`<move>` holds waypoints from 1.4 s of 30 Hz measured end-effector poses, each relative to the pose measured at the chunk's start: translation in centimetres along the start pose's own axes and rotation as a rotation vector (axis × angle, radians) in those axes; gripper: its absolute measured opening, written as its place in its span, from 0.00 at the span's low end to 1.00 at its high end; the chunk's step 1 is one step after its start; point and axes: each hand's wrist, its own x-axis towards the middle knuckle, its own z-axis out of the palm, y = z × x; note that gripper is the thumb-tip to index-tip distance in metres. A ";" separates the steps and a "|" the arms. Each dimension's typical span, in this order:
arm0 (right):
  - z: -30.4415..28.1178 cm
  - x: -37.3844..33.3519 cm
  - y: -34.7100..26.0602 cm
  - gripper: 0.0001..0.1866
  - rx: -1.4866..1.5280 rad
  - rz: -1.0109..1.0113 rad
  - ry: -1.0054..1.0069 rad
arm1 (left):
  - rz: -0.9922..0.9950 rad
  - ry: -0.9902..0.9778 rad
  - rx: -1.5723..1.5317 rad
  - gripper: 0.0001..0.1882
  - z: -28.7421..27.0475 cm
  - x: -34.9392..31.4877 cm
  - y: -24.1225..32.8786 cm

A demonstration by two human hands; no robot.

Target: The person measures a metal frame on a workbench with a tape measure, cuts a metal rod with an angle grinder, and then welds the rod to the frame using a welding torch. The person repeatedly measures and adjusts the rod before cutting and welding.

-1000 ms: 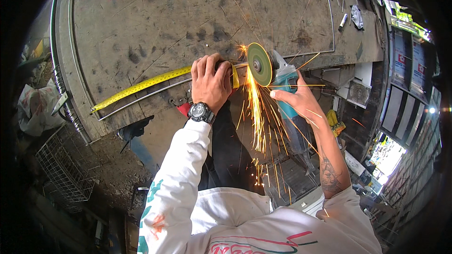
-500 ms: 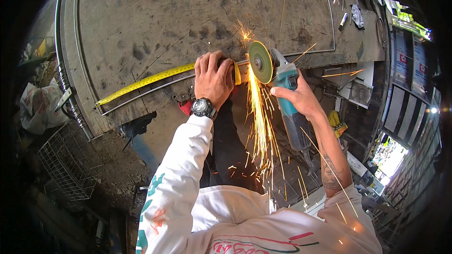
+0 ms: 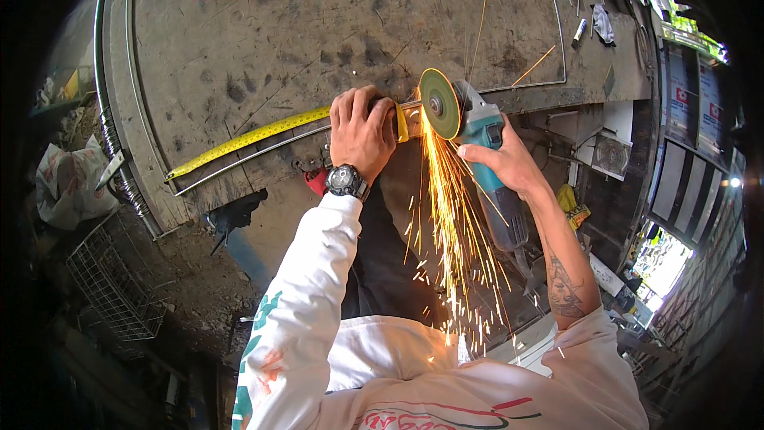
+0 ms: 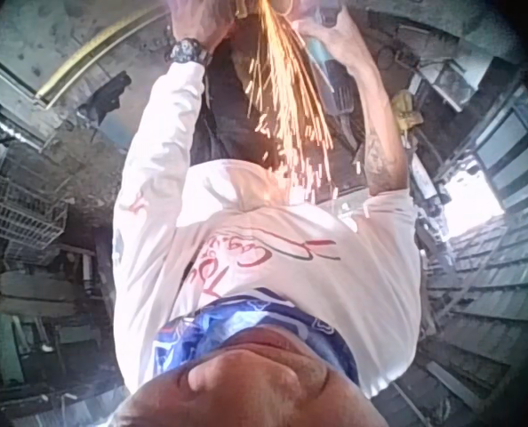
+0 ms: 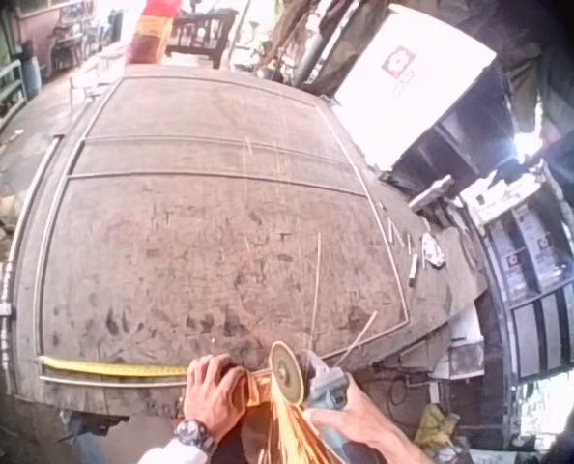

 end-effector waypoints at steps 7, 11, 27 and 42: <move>-0.1 -0.1 0.4 0.51 0.015 0.060 -0.028 | -0.004 0.014 -0.014 0.10 0.0 0.0 -0.1; -0.1 0.4 -0.1 0.52 0.009 -0.010 -0.004 | -0.006 0.018 -0.022 0.10 0.3 0.1 0.0; 0.3 0.0 -1.7 0.48 0.032 0.042 -0.005 | -0.012 0.012 -0.026 0.12 -0.1 -0.1 -0.1; -0.2 -0.4 -3.1 0.51 -0.027 0.155 -0.054 | -0.028 0.013 -0.041 0.12 0.1 0.0 -0.2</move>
